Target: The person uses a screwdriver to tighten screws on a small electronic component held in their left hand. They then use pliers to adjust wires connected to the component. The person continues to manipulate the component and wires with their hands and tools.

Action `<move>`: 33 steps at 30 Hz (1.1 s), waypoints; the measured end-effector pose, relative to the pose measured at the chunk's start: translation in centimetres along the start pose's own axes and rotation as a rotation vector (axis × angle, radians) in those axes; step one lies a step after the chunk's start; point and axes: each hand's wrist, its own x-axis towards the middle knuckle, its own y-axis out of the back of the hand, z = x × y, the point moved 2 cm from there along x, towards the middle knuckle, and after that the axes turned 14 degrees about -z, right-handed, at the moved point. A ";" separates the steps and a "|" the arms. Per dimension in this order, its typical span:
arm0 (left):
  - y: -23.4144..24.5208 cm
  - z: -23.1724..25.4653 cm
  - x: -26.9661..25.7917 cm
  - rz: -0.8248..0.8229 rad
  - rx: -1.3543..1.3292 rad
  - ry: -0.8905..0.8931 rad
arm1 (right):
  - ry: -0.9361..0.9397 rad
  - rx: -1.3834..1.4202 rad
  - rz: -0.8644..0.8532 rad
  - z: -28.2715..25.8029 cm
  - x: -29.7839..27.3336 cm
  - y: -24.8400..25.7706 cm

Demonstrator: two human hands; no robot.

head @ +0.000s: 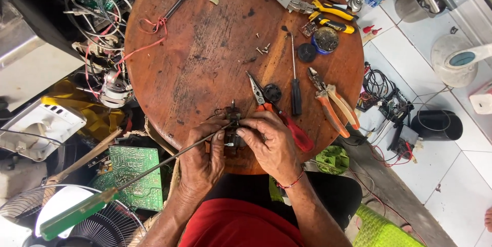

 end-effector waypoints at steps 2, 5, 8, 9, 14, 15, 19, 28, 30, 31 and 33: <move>-0.3 -0.4 -0.1 0.010 -0.008 0.007 | 0.015 -0.025 -0.020 0.0 0.3 0.2; -0.4 -0.8 -0.2 0.013 -0.015 0.013 | 0.045 -0.096 -0.044 -0.1 0.3 0.3; -0.2 -0.8 -0.2 0.001 0.001 0.009 | 0.077 -0.148 -0.049 0.1 0.3 0.3; -0.2 -0.8 -0.2 -0.001 0.014 0.008 | 0.094 -0.157 -0.053 0.2 0.3 0.3; -0.5 -2.2 -0.6 0.007 -0.004 -0.025 | 0.115 -0.313 -0.063 0.8 0.0 -0.7; -0.4 -2.4 -0.5 -0.002 0.002 -0.053 | 0.081 -0.305 -0.077 1.3 -0.1 -1.2; -0.6 -3.3 -0.5 -0.001 -0.027 -0.083 | 0.082 -0.279 -0.065 1.4 -0.2 -2.3; -0.2 -3.3 -0.4 -0.013 -0.081 -0.124 | 0.086 -0.251 -0.025 1.5 -0.3 -2.1; 0.0 -3.2 -0.4 -0.031 -0.060 -0.116 | 0.089 -0.173 -0.042 1.7 0.0 -1.3; -0.1 -3.1 -0.3 -0.031 -0.062 -0.118 | 0.089 -0.175 -0.040 1.9 0.1 -1.3; -0.2 -3.1 -0.3 -0.017 -0.076 -0.120 | 0.096 -0.122 -0.015 2.2 0.3 -1.2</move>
